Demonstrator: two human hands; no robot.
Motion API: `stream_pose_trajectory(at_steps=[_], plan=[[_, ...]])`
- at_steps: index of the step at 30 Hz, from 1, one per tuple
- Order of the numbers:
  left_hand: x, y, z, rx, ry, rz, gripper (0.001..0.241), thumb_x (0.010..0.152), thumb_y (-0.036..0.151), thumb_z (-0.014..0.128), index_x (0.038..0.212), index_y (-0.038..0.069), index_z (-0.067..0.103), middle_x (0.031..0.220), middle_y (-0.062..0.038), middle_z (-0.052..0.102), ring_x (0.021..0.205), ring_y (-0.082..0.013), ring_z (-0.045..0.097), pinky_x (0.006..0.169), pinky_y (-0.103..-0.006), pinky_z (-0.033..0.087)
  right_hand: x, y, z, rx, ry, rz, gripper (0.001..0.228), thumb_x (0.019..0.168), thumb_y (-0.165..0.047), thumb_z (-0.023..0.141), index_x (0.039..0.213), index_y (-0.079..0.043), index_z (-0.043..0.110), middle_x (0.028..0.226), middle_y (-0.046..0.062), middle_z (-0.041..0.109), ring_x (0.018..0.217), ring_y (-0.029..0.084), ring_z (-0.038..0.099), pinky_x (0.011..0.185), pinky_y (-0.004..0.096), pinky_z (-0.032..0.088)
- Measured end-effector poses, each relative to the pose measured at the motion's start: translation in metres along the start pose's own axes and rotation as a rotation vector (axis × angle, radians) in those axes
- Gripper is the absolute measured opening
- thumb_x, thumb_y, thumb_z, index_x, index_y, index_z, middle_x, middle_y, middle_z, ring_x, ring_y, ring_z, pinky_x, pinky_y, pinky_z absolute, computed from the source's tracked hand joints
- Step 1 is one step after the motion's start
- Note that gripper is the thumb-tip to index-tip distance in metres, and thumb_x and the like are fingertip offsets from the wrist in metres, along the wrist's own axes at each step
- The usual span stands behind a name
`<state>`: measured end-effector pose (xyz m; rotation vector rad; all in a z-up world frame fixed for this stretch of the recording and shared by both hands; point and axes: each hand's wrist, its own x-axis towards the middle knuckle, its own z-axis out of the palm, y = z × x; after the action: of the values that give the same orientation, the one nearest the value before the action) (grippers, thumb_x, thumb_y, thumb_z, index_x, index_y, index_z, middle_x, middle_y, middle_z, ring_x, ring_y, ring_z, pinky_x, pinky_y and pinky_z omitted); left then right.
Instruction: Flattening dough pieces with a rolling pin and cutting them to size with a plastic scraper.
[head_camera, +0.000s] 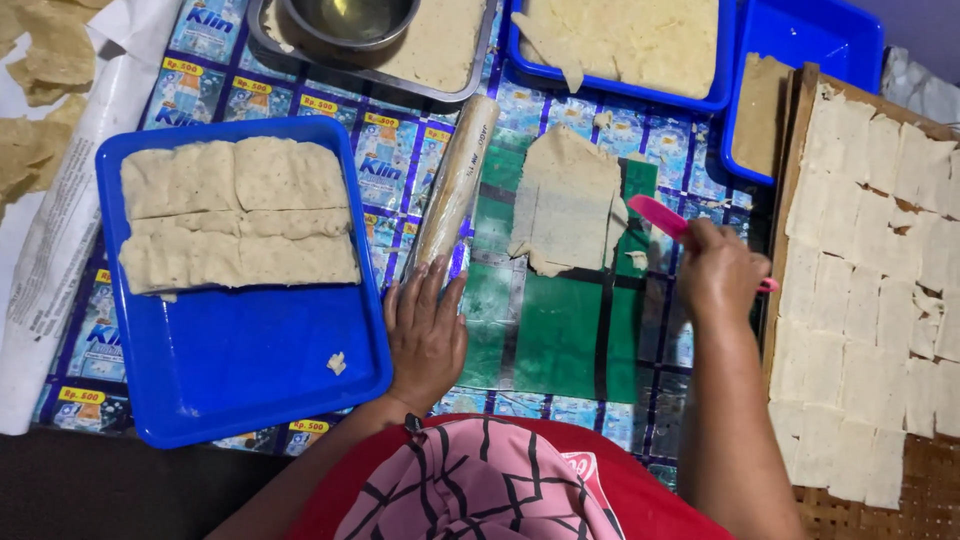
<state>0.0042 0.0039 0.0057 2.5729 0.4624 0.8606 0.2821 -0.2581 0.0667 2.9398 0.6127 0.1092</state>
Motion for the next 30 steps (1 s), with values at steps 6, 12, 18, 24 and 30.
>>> stream_pose_trajectory(at_steps=[6,12,18,24,30], plan=[[0.000,0.006,-0.012,-0.034,-0.162,-0.054,0.062,0.089,0.011,0.065,0.149,0.009,0.050,0.162,-0.014,0.037,0.151,-0.0332,0.034,0.124,-0.0556,0.019,0.003,0.038,-0.013,-0.045,0.182,-0.219,0.011,0.097,-0.025,0.079,0.108,-0.022,0.082,0.095,0.002,0.068,0.082,0.021,0.057,0.099,0.044,0.036],[-0.001,0.005,-0.009,-0.036,-0.173,-0.063,0.063,0.089,0.009,0.064,0.150,0.009,0.047,0.162,-0.015,0.037,0.150,-0.0346,0.034,0.125,-0.0571,0.018,0.004,0.029,-0.012,0.055,0.112,-0.202,0.013,0.095,-0.015,0.077,0.106,-0.020,0.082,0.091,0.001,0.066,0.078,0.022,0.053,0.099,0.042,0.034],[-0.001,0.005,-0.010,-0.033,-0.182,-0.064,0.062,0.091,0.010,0.062,0.150,0.009,0.047,0.162,-0.015,0.036,0.151,-0.0339,0.032,0.125,-0.0565,0.017,0.011,0.027,0.001,0.008,0.180,-0.263,0.015,0.096,-0.022,0.081,0.111,-0.025,0.083,0.089,-0.001,0.062,0.074,0.019,0.048,0.089,0.039,0.034],[-0.003,0.001,0.002,0.025,-0.025,-0.009,0.048,0.098,0.017,0.055,0.146,0.015,0.055,0.161,-0.014,0.041,0.146,-0.0343,0.042,0.120,-0.0565,0.026,0.025,0.044,0.033,0.010,0.157,-0.314,0.012,0.100,-0.031,0.070,0.106,-0.042,0.072,0.090,-0.010,0.056,0.093,0.011,0.065,0.105,0.039,0.037],[-0.003,0.001,0.001,0.025,-0.025,-0.006,0.049,0.098,0.018,0.054,0.147,0.016,0.055,0.160,-0.014,0.042,0.145,-0.0344,0.042,0.119,-0.0561,0.027,0.026,0.017,0.030,0.049,0.231,-0.374,0.010,0.099,-0.029,0.075,0.098,-0.038,0.071,0.087,-0.011,0.056,0.088,0.012,0.066,0.100,0.037,0.037]])
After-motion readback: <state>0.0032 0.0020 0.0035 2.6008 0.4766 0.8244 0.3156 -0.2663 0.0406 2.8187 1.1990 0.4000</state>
